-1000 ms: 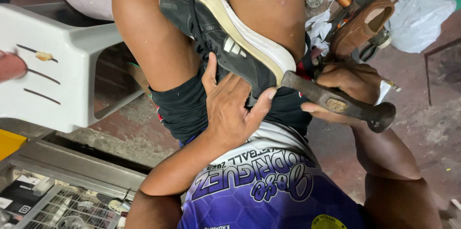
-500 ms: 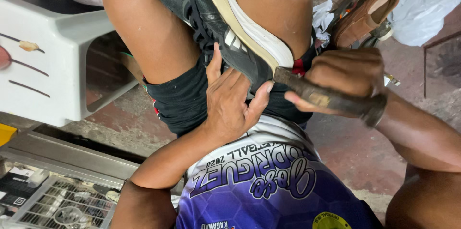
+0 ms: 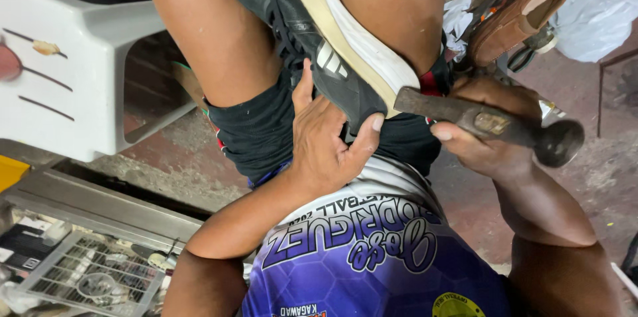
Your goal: The person repairs a black sneaker by scraping the sole with a red tool, hammering the sole edge with a hammer, applying glue to the heel, and attaching a white rubber strip to the side of the shoe.
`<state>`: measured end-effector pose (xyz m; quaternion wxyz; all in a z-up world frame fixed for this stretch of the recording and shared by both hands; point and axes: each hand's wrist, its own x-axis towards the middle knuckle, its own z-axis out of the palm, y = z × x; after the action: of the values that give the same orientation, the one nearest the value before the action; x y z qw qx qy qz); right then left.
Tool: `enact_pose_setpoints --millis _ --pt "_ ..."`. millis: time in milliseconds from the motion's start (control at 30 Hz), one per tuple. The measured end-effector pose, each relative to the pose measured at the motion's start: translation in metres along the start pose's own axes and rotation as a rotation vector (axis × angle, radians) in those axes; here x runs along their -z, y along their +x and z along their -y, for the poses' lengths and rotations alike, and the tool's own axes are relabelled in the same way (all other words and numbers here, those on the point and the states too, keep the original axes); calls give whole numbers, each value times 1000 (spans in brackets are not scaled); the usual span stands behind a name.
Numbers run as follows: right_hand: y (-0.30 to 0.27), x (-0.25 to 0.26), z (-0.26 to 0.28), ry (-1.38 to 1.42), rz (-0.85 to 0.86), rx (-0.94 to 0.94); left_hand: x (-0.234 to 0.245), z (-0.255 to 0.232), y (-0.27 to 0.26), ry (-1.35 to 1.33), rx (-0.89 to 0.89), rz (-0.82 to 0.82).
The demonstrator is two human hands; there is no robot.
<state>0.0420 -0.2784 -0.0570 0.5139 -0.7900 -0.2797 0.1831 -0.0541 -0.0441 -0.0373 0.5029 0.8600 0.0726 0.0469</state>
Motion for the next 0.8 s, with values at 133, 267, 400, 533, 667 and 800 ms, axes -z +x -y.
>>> enact_pose_setpoints --millis 133,267,400,533,667,800 --pt "11 2 11 -189 55 104 -1 5 0 3 -24 -12" --pt "26 -1 16 -161 89 160 1 11 3 28 -32 34" --pt "35 1 19 -191 149 61 2 15 6 50 -63 4" --pt "33 -17 15 -228 51 122 1 19 3 59 -58 0" --pt "32 -32 7 -250 14 79 -7 15 3 69 -27 -15" --pt "31 -19 5 -79 81 -118 -4 9 -6 -5 13 -23"
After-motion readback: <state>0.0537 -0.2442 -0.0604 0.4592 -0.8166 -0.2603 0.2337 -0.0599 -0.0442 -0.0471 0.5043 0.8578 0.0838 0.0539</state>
